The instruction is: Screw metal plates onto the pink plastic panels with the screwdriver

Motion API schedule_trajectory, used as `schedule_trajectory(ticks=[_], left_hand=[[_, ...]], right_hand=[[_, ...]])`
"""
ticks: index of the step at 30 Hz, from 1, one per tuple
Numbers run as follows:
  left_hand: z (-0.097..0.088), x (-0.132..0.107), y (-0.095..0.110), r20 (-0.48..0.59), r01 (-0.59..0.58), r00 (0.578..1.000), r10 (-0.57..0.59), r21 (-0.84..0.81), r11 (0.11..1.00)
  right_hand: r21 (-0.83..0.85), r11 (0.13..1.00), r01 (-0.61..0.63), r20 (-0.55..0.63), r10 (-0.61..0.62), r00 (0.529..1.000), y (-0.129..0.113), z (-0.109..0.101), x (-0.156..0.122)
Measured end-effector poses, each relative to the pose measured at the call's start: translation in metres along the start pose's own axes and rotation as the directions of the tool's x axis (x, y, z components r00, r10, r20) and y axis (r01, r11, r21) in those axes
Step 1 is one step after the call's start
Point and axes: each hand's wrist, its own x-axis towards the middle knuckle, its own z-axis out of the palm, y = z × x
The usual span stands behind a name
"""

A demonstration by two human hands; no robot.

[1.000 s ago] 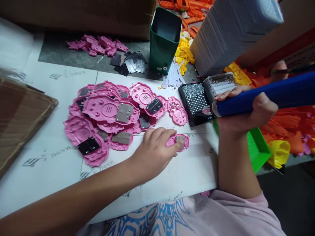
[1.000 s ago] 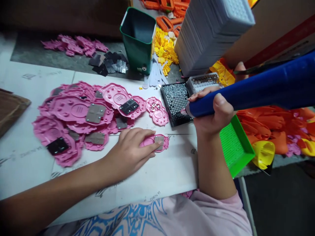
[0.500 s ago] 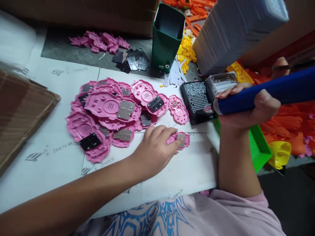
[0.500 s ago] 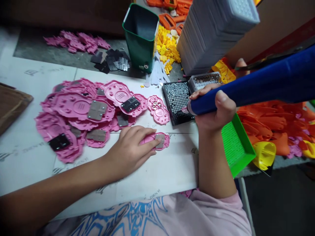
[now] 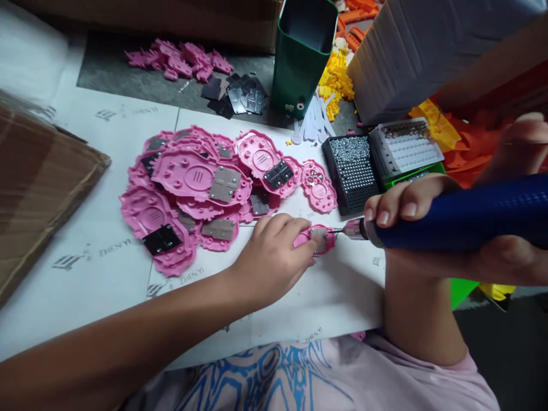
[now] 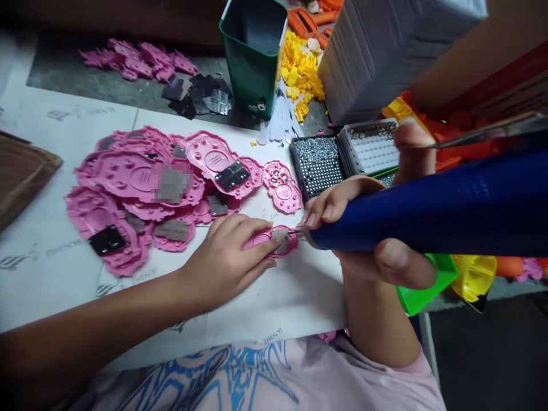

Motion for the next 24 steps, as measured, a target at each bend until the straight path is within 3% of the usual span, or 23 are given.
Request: schedule_trajectory(ticks=[3, 10, 17, 24], left_hand=[[0.000, 0.000, -0.001, 0.021, 0.001, 1.000, -0.001, 0.000, 1.000], [0.001, -0.002, -0.001, 0.015, 0.008, 1.000, -0.008, 0.000, 1.000], [0.002, -0.002, -0.002, 0.015, 0.015, 1.000, -0.015, -0.002, 1.000], [0.001, -0.002, 0.000, 0.027, 0.023, 0.999, -0.022, -0.004, 1.000]], right_hand=[[0.027, 0.995, 0.091, 0.063, -0.093, 0.994, 0.010, 0.004, -0.001], [-0.051, 0.998, -0.026, -0.011, 0.025, 1.000, 0.019, -0.005, -0.010], [0.090, 0.990, 0.107, 0.143, -0.119, 0.982, 0.020, 0.000, -0.003], [0.046, 0.992, 0.120, 0.130, -0.125, 0.984, 0.017, 0.000, 0.000]])
